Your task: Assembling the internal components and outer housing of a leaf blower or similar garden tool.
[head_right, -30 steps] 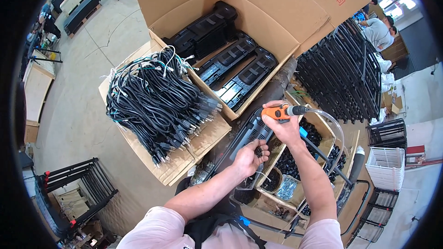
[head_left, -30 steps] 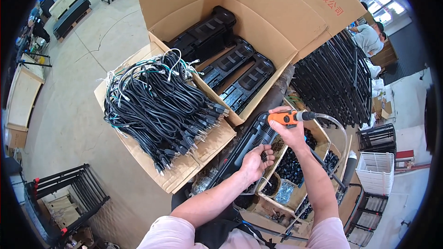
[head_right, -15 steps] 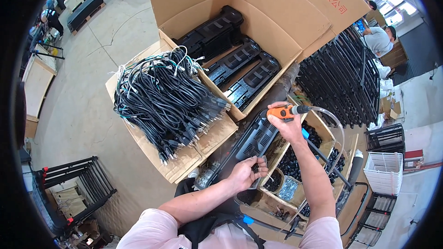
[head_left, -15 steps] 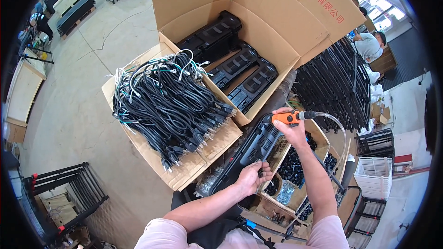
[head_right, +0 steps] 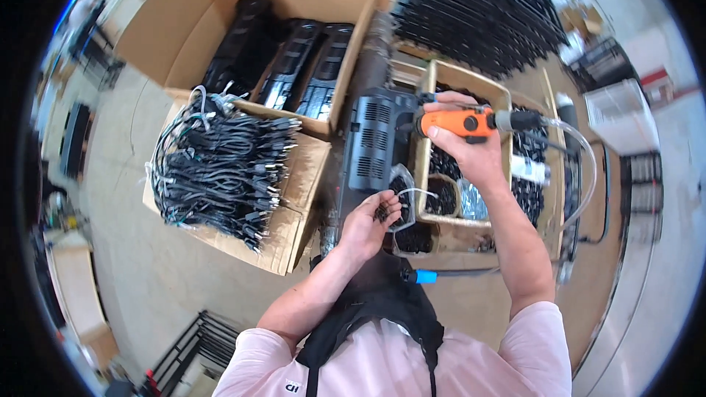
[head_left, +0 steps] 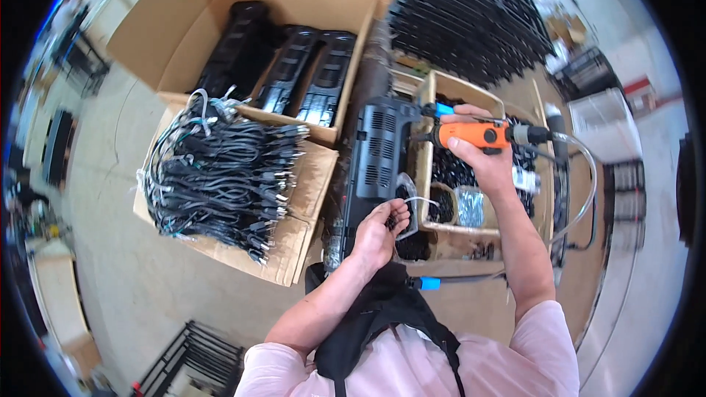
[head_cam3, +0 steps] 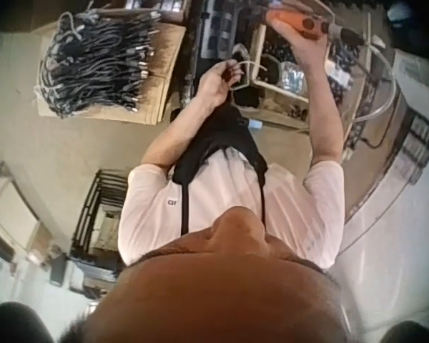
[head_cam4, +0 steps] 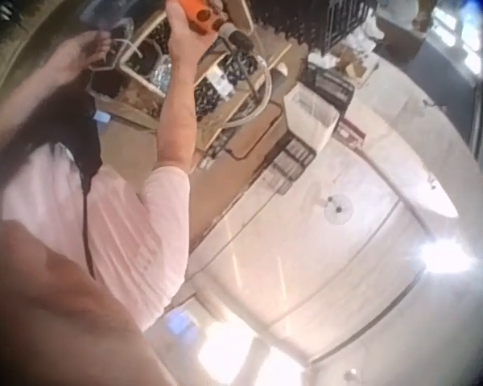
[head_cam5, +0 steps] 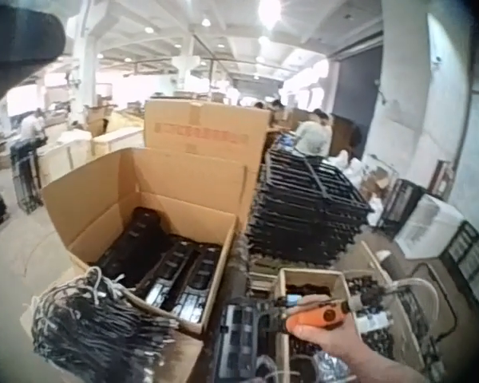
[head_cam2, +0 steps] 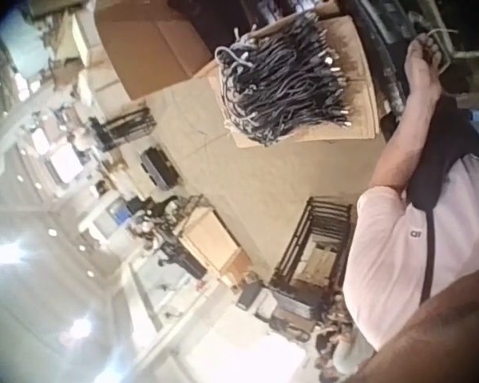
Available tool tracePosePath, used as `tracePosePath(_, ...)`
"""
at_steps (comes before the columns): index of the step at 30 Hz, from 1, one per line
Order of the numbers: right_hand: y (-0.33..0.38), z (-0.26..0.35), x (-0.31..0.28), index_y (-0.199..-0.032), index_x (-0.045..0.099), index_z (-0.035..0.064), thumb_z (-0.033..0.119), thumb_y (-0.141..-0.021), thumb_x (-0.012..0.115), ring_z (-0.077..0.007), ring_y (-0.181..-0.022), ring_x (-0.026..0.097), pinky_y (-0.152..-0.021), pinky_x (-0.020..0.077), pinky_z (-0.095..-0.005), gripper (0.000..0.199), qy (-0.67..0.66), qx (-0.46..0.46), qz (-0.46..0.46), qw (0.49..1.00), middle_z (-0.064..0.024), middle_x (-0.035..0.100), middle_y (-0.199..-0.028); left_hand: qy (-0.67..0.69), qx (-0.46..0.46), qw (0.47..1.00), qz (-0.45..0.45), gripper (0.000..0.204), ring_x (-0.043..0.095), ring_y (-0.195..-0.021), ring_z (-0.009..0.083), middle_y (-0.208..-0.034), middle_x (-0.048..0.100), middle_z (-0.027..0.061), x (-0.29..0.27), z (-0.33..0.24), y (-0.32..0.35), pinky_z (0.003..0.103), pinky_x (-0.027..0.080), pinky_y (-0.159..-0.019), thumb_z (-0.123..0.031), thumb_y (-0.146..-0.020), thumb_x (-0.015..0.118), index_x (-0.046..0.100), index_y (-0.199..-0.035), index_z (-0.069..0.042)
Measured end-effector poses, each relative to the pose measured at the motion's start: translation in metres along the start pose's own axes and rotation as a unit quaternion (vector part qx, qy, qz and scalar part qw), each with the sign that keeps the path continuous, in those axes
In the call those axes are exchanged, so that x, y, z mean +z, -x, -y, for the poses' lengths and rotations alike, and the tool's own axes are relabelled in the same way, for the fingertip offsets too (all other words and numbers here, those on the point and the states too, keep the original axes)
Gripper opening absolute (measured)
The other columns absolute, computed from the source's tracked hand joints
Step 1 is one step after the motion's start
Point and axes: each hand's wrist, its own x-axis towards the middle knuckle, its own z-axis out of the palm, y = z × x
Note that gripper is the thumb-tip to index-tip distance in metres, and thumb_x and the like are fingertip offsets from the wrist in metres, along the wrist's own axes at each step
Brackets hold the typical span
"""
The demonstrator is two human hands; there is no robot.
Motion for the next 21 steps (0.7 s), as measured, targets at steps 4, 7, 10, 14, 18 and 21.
tracePosePath(4, 0.096, 0.002, -0.053, -0.135, 0.06, -0.0013, 0.008, -0.086, 0.081, -0.0212, -0.114, 0.07, -0.104, 0.0548, -0.0384, 0.054, -0.007, 0.021, -0.106, 0.994, -0.0145, 0.074, -0.123, -0.087, -0.072, 0.993, 0.027, 0.034, 0.067, -0.11, 0.0218, -0.118, 0.07, 0.0103, 0.002, 0.026, -0.002, 0.037, 0.055, -0.099, -0.024, -0.115, 0.044, 0.065, -0.126, 0.0)
tracePosePath(7, 0.173, 0.003, -0.082, -0.135, 0.059, -0.0029, 0.008, -0.085, 0.081, -0.0232, -0.114, 0.07, -0.104, 0.055, -0.0397, 0.056, -0.034, 0.031, -0.183, 0.982, -0.0168, 0.074, -0.122, -0.152, -0.124, 0.98, 0.025, 0.034, 0.066, -0.108, 0.0202, -0.116, 0.07, 0.0088, 0.006, 0.05, -0.01, 0.037, 0.054, -0.098, -0.025, -0.115, 0.044, 0.067, -0.124, -0.001)
tracePosePath(10, 0.238, 0.011, -0.102, -0.136, 0.058, -0.0039, 0.008, -0.084, 0.079, -0.026, -0.114, 0.07, -0.103, 0.0552, -0.041, 0.058, -0.061, 0.039, -0.268, 0.961, -0.0193, 0.073, -0.121, -0.213, -0.159, 0.964, 0.023, 0.033, 0.065, -0.105, 0.0189, -0.112, 0.07, 0.0075, 0.013, 0.075, -0.018, 0.036, 0.054, -0.096, -0.025, -0.115, 0.045, 0.069, -0.121, -0.003)
tracePosePath(14, 0.29, 0.018, -0.12, -0.137, 0.056, -0.0037, 0.007, -0.083, 0.078, -0.0296, -0.115, 0.07, -0.105, 0.0539, -0.0447, 0.059, -0.074, 0.02, -0.352, 0.933, -0.0214, 0.073, -0.121, -0.305, -0.18, 0.935, 0.016, 0.033, 0.066, -0.103, 0.021, -0.11, 0.069, 0.0087, 0.012, 0.108, -0.037, 0.038, 0.055, -0.095, -0.023, -0.114, 0.045, 0.068, -0.121, -0.001)
tracePosePath(18, 0.311, 0.007, -0.142, -0.137, 0.055, -0.0034, 0.007, -0.083, 0.078, -0.0306, -0.116, 0.07, -0.106, 0.0535, -0.0465, 0.059, -0.095, 0.008, -0.382, 0.919, -0.0217, 0.073, -0.121, -0.408, -0.19, 0.893, -0.015, 0.037, 0.062, -0.116, 0.0243, -0.124, 0.068, 0.0116, 0.016, 0.136, -0.055, 0.044, 0.048, -0.106, -0.03, -0.113, 0.048, 0.066, -0.13, -0.001)
tracePosePath(21, 0.301, -0.003, -0.153, -0.136, 0.055, -0.0032, 0.007, -0.083, 0.078, -0.0308, -0.117, 0.069, -0.106, 0.0536, -0.0466, 0.059, -0.118, -0.018, -0.352, 0.928, -0.0215, 0.073, -0.121, -0.566, -0.175, 0.805, 0.012, 0.06, 0.053, -0.134, 0.0349, -0.153, 0.055, 0.0185, -0.014, 0.135, -0.083, 0.053, 0.037, -0.115, -0.041, -0.111, 0.051, 0.045, -0.154, 0.002)
